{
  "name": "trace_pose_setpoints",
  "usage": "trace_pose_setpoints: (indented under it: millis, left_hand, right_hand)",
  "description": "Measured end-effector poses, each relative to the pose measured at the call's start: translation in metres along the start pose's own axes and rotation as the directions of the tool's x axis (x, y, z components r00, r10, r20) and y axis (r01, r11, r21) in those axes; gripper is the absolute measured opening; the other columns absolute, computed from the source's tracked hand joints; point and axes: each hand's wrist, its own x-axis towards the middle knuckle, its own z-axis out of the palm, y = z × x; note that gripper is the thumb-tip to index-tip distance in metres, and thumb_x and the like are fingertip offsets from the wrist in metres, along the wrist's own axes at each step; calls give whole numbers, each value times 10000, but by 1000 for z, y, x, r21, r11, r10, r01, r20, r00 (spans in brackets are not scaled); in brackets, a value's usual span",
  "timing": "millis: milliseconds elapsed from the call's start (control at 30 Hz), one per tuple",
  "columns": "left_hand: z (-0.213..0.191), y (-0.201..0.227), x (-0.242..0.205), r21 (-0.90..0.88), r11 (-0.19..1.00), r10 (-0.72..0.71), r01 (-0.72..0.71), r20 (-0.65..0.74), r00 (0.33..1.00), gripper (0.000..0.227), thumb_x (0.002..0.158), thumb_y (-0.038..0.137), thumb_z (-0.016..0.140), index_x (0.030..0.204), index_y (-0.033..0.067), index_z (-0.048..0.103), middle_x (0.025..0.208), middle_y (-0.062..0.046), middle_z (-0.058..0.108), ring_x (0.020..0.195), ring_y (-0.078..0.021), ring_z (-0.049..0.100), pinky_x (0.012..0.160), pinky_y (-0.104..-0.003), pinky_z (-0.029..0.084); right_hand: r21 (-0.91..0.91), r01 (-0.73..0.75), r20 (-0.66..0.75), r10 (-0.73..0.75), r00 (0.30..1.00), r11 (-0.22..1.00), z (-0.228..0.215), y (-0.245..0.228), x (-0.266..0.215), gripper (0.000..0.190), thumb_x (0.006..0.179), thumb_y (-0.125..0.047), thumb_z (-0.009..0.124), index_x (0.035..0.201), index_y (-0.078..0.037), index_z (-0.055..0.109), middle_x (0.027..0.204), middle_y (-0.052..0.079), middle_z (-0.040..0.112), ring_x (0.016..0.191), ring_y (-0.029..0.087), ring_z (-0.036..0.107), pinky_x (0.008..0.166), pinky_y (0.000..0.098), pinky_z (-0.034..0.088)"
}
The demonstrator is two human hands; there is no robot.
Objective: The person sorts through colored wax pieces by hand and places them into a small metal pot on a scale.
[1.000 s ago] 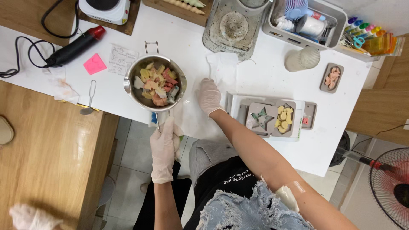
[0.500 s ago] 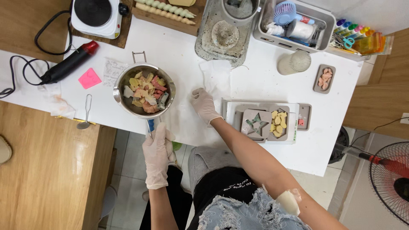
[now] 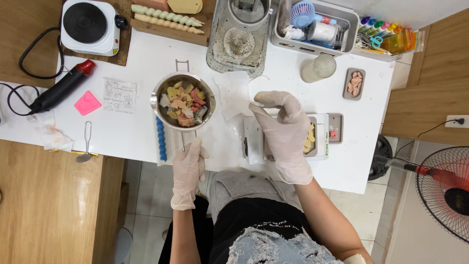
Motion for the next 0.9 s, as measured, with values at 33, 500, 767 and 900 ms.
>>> trace_pose_setpoints:
  millis: [33, 500, 767, 900]
  left_hand:
    - [2, -2, 0, -5, 1000, -14, 14, 37, 999, 476, 991, 441, 604, 737, 38, 614, 456, 45, 363, 367, -73, 290, 354, -267, 270]
    - [31, -13, -20, 60, 998, -3, -14, 284, 959, 460, 972, 457, 623, 750, 55, 611, 453, 34, 410, 339, -71, 334, 349, -253, 285]
    - [39, -14, -24, 40, 999, 10, -24, 327, 945, 458, 970, 454, 631, 760, 47, 616, 488, 30, 453, 351, -62, 358, 339, -246, 286]
    - [41, -10, -29, 50, 999, -13, -3, 313, 950, 456, 970, 447, 636, 760, 42, 620, 491, 36, 440, 349, -61, 337, 331, -245, 277]
  right_hand:
    - [10, 31, -10, -31, 999, 999, -6, -4, -4, 216, 896, 34, 806, 1070, -38, 700, 1083, 32, 721, 990, 86, 648, 882, 221, 513]
    - [216, -229, 8, 233, 972, 949, -44, -26, -21, 217, 875, 27, 787, 1076, -25, 725, 974, 12, 737, 814, 38, 639, 717, 201, 532]
    - [140, -1, -1, 1, 1000, 990, -44, -24, -35, 227, 908, 54, 782, 1094, -16, 673, 1049, 33, 725, 908, 43, 664, 797, 208, 558]
    - [158, -55, 43, 49, 998, 986, -45, -22, -36, 202, 921, 40, 761, 1102, -7, 686, 1063, 36, 725, 907, 50, 668, 807, 215, 573]
